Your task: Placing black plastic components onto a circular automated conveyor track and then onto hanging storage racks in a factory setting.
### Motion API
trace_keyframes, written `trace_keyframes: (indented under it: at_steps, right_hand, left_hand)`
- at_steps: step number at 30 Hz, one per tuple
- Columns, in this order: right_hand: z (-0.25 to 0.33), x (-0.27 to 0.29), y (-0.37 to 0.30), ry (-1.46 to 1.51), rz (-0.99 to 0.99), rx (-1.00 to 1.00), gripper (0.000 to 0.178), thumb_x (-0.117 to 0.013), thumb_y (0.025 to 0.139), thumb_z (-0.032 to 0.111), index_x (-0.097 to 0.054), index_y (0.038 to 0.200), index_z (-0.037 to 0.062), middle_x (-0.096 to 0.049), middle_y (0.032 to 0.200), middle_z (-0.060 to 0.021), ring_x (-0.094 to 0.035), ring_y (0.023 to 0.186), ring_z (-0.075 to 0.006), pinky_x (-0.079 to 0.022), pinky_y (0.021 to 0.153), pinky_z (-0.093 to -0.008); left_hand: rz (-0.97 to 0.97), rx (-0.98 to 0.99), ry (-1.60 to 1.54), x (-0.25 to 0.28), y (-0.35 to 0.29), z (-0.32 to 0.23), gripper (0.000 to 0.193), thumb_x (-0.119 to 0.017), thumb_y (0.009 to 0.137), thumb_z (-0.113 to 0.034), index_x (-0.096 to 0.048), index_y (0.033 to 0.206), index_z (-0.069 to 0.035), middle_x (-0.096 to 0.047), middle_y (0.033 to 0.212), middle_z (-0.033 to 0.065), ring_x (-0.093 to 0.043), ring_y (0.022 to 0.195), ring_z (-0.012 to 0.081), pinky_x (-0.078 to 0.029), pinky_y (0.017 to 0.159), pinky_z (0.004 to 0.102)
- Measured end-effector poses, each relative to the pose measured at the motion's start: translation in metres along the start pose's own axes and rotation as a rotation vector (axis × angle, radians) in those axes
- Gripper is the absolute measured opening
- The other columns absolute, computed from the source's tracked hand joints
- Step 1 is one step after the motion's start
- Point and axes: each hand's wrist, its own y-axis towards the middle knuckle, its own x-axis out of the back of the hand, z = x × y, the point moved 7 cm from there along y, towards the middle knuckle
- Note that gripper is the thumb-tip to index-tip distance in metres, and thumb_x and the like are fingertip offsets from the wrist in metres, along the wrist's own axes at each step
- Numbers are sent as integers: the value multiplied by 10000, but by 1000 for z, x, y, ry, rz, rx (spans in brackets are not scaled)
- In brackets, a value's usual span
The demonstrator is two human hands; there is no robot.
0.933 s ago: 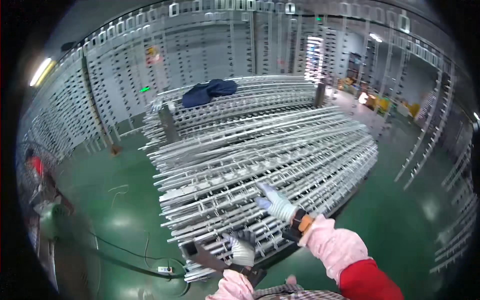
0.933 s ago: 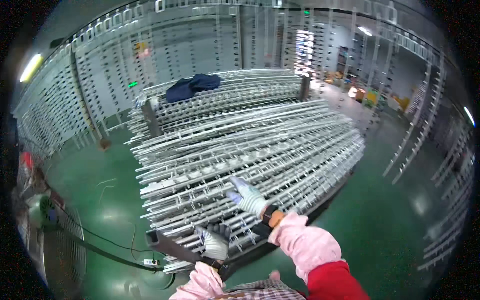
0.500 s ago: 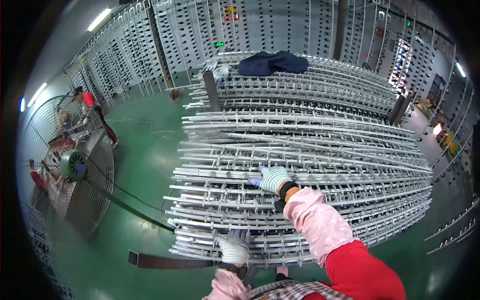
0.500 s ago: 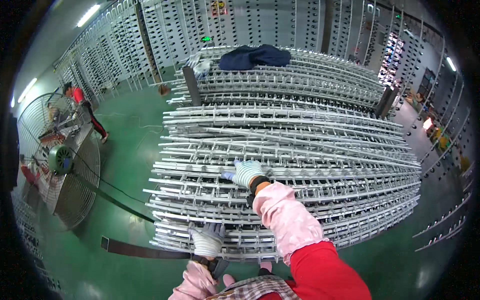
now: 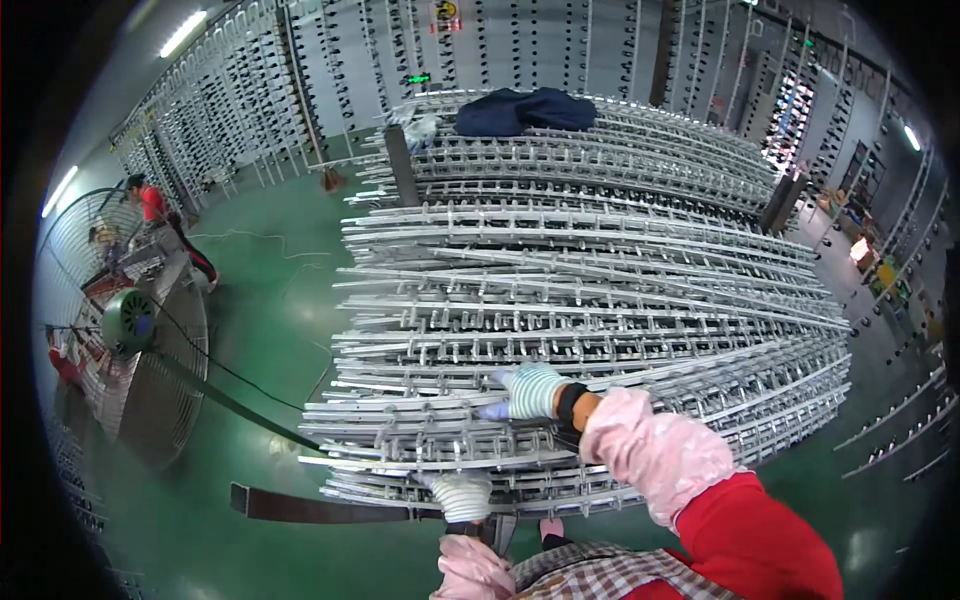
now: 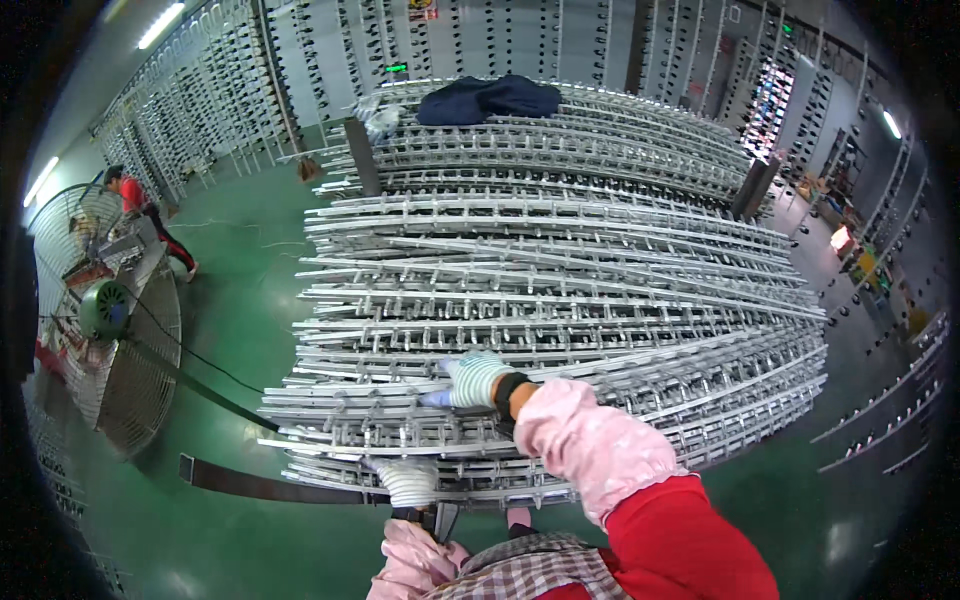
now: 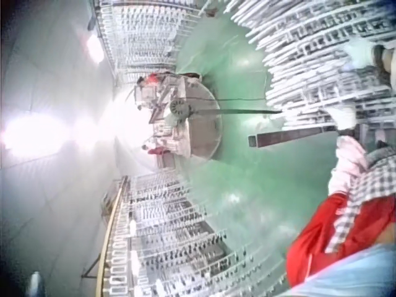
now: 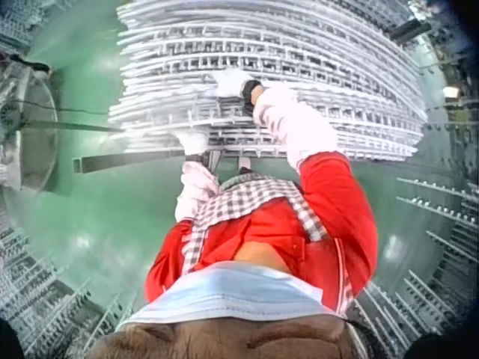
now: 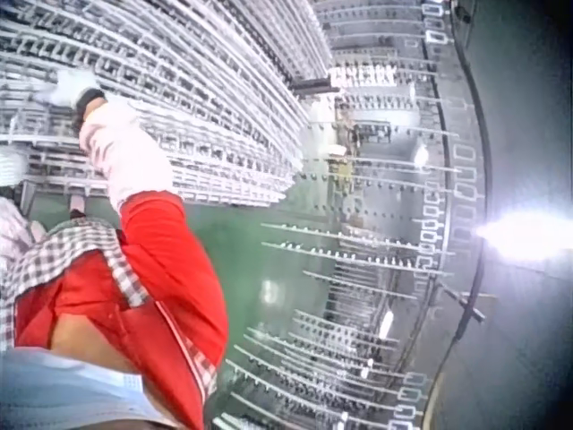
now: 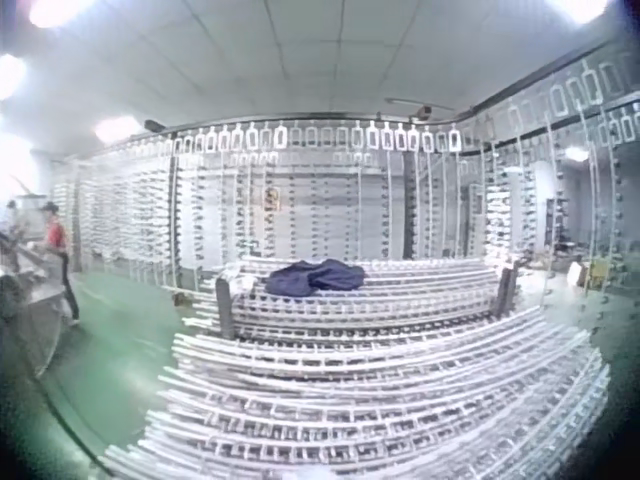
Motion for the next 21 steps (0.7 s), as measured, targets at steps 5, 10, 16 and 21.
trace_keyframes:
  at_steps: [5,10,16,21]
  right_hand:
    - [41,-18,-36,88,60,99,839,-521,738,689,-527,1187,-20,-593,1093,-248,-572,1021,-378,-455,866,-424]
    - [51,41,-80,93,-229,210,695,-634,680,595,-568,1002,-18,-626,824,-222,-606,831,-384,-475,753,-448]
    - [28,144,-247,103,-1132,449,709,-624,740,544,-500,1179,2,-599,1033,-173,-555,964,-348,-306,997,-451]
    - [-176,-27,-436,1306,-1758,-759,679,-572,850,465,-343,1323,35,-487,1124,-82,-469,1010,-185,-372,931,-339]
  left_hand:
    - [-359,-27,-42,-4,-36,3,431,-381,908,-378,-620,1000,-31,-619,841,64,-618,728,217,-518,680,346]
    - [-229,-76,-59,4,-20,-11,419,-440,887,-383,-601,1023,-21,-619,870,87,-617,734,237,-516,663,354]
    - [-336,-42,-26,25,-38,16,429,-510,862,-389,-579,1051,-10,-619,905,114,-616,741,260,-514,643,363]
    - [-514,-29,36,68,-75,35,458,-568,842,-394,-561,1074,0,-619,934,137,-615,747,280,-513,626,371]
